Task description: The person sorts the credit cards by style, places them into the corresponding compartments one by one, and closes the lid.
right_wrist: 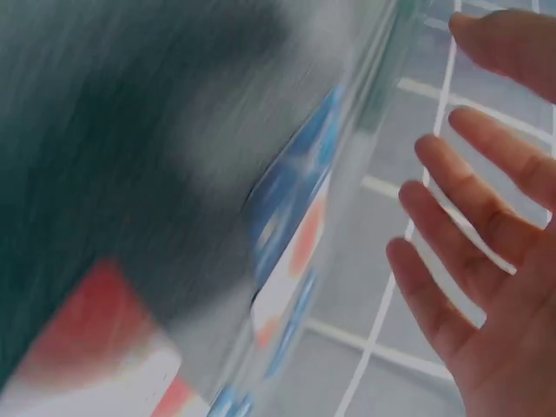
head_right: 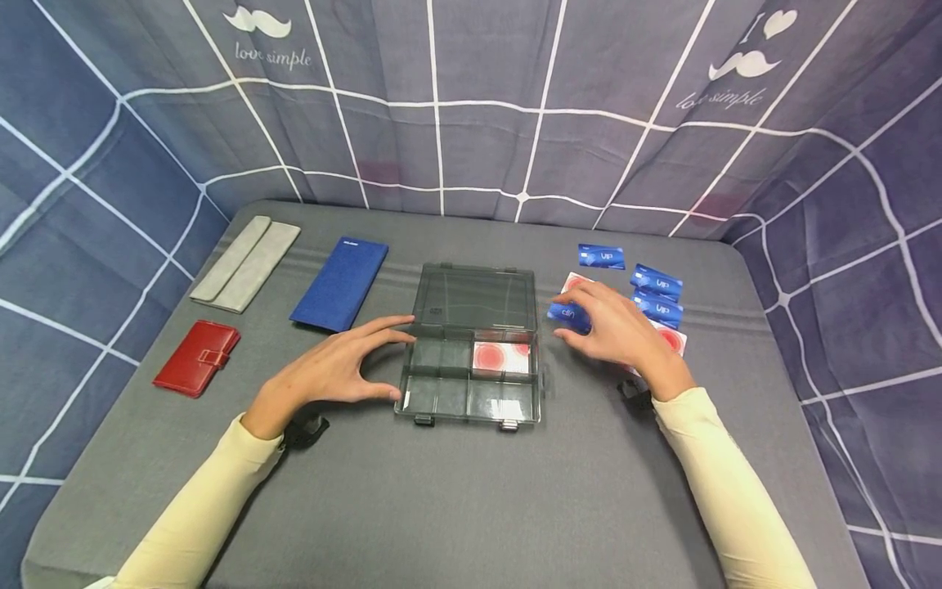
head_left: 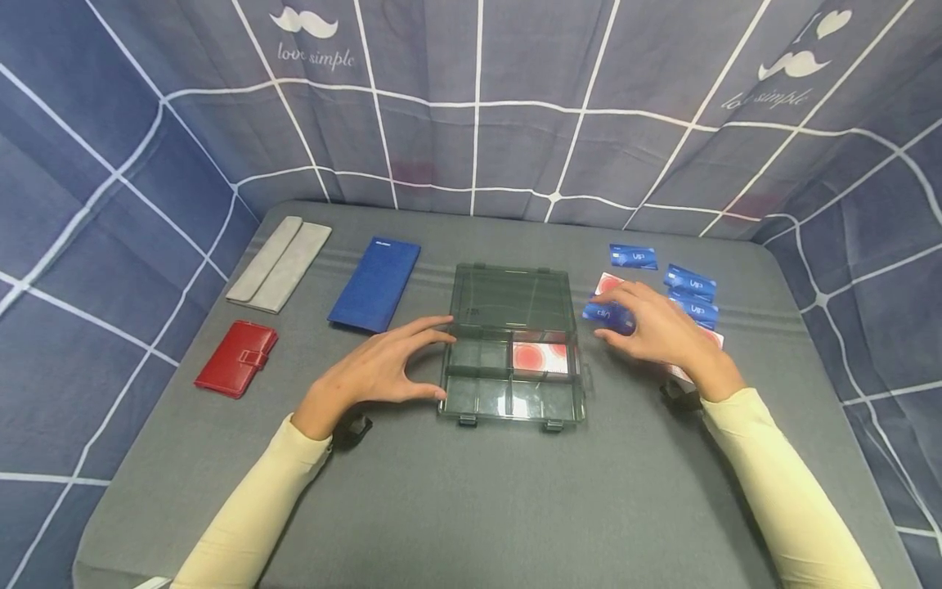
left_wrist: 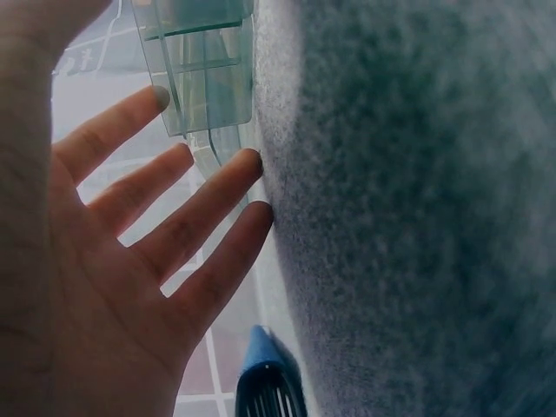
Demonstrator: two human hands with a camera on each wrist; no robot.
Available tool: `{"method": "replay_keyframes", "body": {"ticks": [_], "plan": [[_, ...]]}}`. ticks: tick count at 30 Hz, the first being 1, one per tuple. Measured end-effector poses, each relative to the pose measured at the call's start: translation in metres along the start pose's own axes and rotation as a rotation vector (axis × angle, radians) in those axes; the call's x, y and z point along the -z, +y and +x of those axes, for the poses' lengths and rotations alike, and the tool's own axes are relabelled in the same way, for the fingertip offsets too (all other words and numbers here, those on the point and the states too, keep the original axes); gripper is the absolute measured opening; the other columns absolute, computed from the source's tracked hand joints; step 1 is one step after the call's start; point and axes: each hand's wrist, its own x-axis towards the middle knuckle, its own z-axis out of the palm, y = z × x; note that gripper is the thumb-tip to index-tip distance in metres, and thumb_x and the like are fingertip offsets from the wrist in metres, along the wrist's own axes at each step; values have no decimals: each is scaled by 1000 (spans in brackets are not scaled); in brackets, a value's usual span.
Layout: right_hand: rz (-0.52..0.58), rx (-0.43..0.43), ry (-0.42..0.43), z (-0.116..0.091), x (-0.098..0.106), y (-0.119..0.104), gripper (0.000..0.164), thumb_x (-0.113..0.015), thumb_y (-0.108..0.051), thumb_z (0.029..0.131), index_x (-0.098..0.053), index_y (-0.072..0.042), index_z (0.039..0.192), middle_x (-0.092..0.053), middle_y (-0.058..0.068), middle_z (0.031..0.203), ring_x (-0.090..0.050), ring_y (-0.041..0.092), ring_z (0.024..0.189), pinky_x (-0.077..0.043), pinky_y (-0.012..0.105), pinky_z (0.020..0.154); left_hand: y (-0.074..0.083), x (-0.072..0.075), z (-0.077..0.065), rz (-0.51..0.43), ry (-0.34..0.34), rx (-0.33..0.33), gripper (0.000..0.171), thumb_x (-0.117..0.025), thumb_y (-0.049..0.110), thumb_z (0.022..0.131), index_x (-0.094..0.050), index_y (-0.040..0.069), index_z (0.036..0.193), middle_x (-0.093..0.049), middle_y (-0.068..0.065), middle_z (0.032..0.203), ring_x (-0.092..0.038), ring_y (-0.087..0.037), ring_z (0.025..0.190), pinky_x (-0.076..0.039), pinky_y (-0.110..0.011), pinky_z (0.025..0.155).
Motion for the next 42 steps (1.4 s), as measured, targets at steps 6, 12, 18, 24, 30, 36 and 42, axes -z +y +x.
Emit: {"method": "replay_keyframes", "body": {"ticks": [6,12,18,24,30,36,42], "plan": [[-11,-96,26,-4,5,27,52,-89,-23,88,-71,-6,134,-69,16,127,-65,38,117,-53,62,94,0,0,0,-4,-1,-2,82,-88,62,83,-63,22,149,-41,4,171,-48,-26,152,-49,-55,113],[24,-129,17,-7,10,46,49,-87,-19,89,-70,-4,133,-70,20,126,-65,41,112,-52,63,91,1,-1,0,-6,-4,2,81,-90,59,82,-63,22,149,-41,5,171,-47,-26,152,-49,-55,113],[67,-193,-35,-10,14,60,48,-84,-18,93,-69,-1,136,-69,22,133,-60,45,129,-45,67,108,1,0,0,-8,-11,10,81,-89,60,83,-63,21,149,-40,4,171,-46,-26,153,-48,-55,114],[72,-189,-65,-10,14,69,47,-82,-16,94,-69,0,136,-70,23,132,-60,47,131,-42,65,112,1,0,0,-9,-14,14,81,-89,60,83,-63,22,150,-40,4,171,-46,-26,153,-49,-55,113],[58,-167,-55,-9,12,78,47,-85,-7,90,-70,2,134,-70,26,131,-60,49,129,-42,65,112,1,1,0,-6,-12,14,82,-90,59,82,-63,22,150,-40,5,171,-46,-26,153,-49,-56,113],[60,-172,-63,-8,11,82,47,-84,-5,89,-69,3,133,-69,28,130,-61,50,127,-43,66,109,1,1,0,-3,-14,11,83,-89,61,82,-62,22,150,-39,5,172,-45,-26,153,-48,-55,114],[60,-167,-76,-6,12,84,45,-83,-6,91,-69,2,133,-68,27,130,-60,49,127,-42,66,111,1,0,0,-5,-12,7,83,-89,61,83,-62,21,150,-39,6,171,-45,-24,153,-48,-53,115]]}}
